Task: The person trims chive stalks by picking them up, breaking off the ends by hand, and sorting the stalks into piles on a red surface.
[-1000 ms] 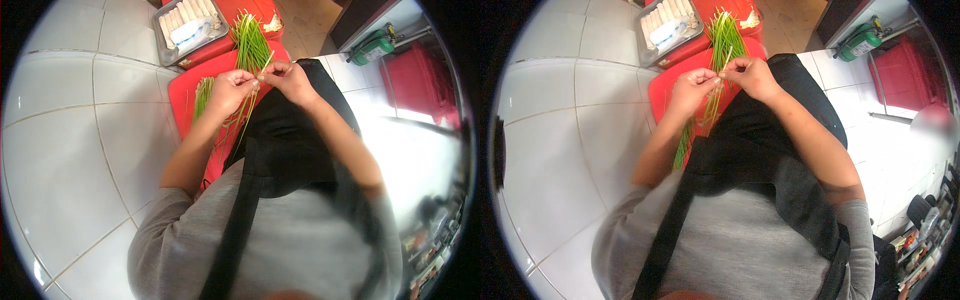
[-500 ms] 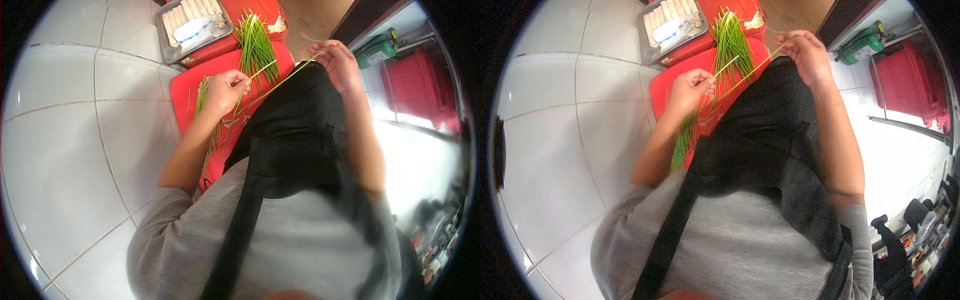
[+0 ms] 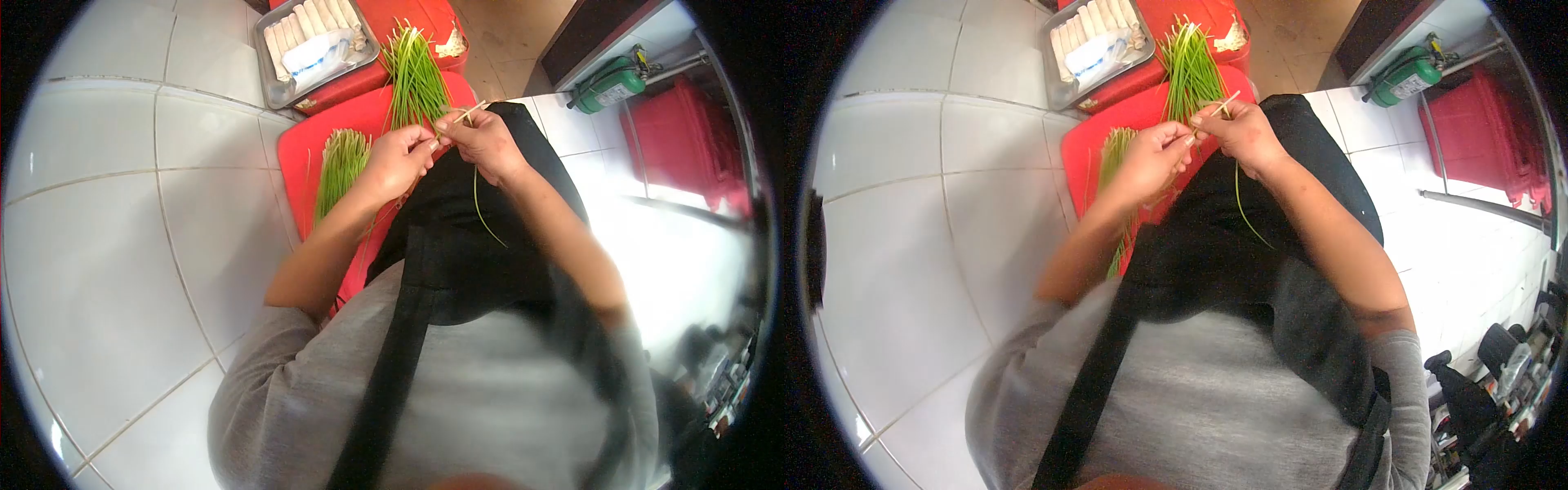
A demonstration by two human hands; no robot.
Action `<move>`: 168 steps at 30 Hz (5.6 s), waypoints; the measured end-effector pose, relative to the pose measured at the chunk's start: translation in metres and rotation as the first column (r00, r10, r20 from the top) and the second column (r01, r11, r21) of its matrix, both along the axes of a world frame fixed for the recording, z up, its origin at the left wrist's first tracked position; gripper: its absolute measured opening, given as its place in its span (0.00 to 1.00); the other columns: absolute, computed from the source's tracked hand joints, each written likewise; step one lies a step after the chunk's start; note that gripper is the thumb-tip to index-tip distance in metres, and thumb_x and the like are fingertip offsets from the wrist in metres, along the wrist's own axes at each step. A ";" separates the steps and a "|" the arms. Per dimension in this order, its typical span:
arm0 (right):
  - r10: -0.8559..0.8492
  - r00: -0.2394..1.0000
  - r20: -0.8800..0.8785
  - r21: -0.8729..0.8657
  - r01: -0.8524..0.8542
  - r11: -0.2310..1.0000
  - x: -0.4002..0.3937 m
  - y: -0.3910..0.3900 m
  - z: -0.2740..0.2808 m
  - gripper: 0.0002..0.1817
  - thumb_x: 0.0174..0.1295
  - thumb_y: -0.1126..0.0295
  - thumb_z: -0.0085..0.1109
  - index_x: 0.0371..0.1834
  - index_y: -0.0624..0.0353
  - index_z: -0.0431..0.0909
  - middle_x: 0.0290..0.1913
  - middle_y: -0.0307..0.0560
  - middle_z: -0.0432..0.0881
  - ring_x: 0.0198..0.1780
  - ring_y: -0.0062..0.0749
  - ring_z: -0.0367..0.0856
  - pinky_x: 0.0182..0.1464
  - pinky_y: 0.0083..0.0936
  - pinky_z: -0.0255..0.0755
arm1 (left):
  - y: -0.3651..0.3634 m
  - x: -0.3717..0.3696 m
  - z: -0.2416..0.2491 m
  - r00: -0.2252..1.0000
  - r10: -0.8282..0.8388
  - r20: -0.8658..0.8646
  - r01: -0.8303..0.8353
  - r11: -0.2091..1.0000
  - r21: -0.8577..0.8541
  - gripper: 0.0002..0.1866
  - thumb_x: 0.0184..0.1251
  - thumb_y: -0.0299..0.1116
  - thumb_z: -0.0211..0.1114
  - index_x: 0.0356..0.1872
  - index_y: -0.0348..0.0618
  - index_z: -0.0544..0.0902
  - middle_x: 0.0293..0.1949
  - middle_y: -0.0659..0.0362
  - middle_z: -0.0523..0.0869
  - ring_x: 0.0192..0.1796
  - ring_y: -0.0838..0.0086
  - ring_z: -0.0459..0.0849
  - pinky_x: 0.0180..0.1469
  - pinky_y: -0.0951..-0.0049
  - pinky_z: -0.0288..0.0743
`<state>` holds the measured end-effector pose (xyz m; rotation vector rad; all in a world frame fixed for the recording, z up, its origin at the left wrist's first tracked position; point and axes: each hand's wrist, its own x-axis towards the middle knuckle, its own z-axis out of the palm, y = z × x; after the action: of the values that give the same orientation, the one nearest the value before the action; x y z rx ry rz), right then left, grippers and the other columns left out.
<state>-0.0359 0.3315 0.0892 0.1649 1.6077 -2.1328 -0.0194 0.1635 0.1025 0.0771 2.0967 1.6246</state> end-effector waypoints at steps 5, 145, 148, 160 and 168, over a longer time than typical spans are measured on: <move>-0.158 0.987 -0.027 -0.020 0.157 0.987 -0.019 0.028 0.003 0.05 0.56 0.69 0.59 0.33 0.57 0.80 0.25 0.35 0.79 0.18 0.10 0.63 0.17 0.11 0.53 | -0.006 -0.001 -0.010 1.000 0.005 0.015 -0.004 0.998 -0.063 0.07 0.66 0.30 0.52 0.34 0.40 0.77 0.22 0.65 0.75 0.24 0.85 0.72 0.27 0.85 0.65; 0.846 0.340 -0.410 0.736 -0.424 0.527 0.003 -0.074 -0.065 0.07 0.51 0.71 0.57 0.31 0.60 0.79 0.34 0.51 0.76 0.39 0.45 0.77 0.43 0.34 0.71 | -0.015 -0.182 -0.119 0.828 0.533 0.175 -0.561 0.789 0.249 0.11 0.62 0.27 0.57 0.43 0.32 0.73 0.34 0.55 0.78 0.28 0.73 0.78 0.30 0.75 0.78; 0.840 0.410 -0.356 0.739 -0.426 0.521 0.003 -0.074 -0.055 0.05 0.50 0.72 0.56 0.29 0.58 0.78 0.32 0.50 0.76 0.37 0.44 0.77 0.42 0.34 0.71 | -0.009 -0.201 -0.119 0.855 0.502 0.133 -0.494 0.865 -0.090 0.17 0.62 0.29 0.58 0.49 0.30 0.71 0.42 0.53 0.79 0.36 0.72 0.79 0.40 0.74 0.75; 0.885 0.342 -0.315 0.773 -0.449 0.449 0.005 -0.081 -0.055 0.08 0.47 0.70 0.59 0.31 0.56 0.75 0.31 0.48 0.79 0.36 0.47 0.78 0.39 0.38 0.71 | -0.191 -0.071 -0.108 0.733 0.674 -0.098 -0.680 0.721 -0.129 0.10 0.61 0.34 0.60 0.37 0.38 0.80 0.32 0.59 0.82 0.37 0.78 0.79 0.39 0.78 0.72; 0.767 0.267 -0.583 0.703 -0.308 0.641 0.004 -0.080 -0.065 0.08 0.52 0.66 0.59 0.31 0.58 0.74 0.35 0.47 0.76 0.40 0.42 0.75 0.42 0.34 0.70 | -0.205 0.028 -0.125 0.928 0.326 -0.179 -0.345 0.572 -0.744 0.09 0.54 0.35 0.63 0.33 0.43 0.81 0.32 0.53 0.83 0.37 0.65 0.82 0.42 0.67 0.74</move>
<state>-0.0318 0.2520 0.0238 -1.4040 2.1877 -1.1545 0.0086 -0.0416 -0.0230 -0.6352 2.7659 0.7322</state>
